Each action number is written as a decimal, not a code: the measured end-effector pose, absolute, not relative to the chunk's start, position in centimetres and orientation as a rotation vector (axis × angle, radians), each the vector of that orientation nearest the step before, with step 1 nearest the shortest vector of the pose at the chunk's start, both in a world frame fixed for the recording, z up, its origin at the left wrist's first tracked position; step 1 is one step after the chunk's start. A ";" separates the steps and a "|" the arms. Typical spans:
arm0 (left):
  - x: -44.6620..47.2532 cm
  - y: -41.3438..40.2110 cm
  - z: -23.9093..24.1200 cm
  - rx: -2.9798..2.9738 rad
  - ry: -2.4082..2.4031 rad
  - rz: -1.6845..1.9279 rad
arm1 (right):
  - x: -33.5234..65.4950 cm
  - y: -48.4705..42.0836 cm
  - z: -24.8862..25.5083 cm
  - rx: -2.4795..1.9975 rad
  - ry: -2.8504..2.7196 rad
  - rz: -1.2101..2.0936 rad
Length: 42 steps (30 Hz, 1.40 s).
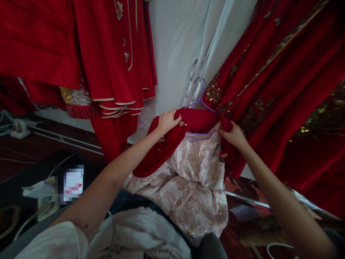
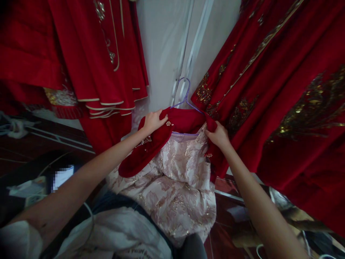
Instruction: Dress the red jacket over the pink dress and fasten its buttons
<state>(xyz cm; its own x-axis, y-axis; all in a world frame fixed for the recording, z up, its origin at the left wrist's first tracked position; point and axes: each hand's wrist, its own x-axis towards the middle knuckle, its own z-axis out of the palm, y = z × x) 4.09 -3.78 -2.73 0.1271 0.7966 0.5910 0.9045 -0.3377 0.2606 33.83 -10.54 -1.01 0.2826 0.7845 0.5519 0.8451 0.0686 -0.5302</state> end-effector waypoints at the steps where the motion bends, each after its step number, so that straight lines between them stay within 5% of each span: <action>1: 4.1 -3.7 -2.7 -2.222 -1.703 -0.995 | 33.7 -10.6 -1.7 -1.731 -1.546 -0.105; 18: 4.6 -4.0 -1.9 -2.155 -1.870 -1.187 | 18.5 -11.3 -5.8 -1.140 -1.594 0.499; 25: 7.1 -1.4 -1.1 -2.261 -2.117 -1.221 | 17.4 -11.9 -8.6 -1.269 -1.439 0.293; 31: 7.5 -3.9 -2.7 -2.264 -1.866 -1.586 | 17.7 -12.6 -11.4 -1.222 -1.188 0.113; 36: 6.1 -8.2 -5.8 -2.455 -1.441 -1.962 | 19.8 -14.3 -10.7 -1.198 -1.276 0.069; 42: 6.5 -9.6 -8.9 -2.525 -1.690 -1.948 | 20.7 -14.8 -9.2 -1.135 -1.470 -0.062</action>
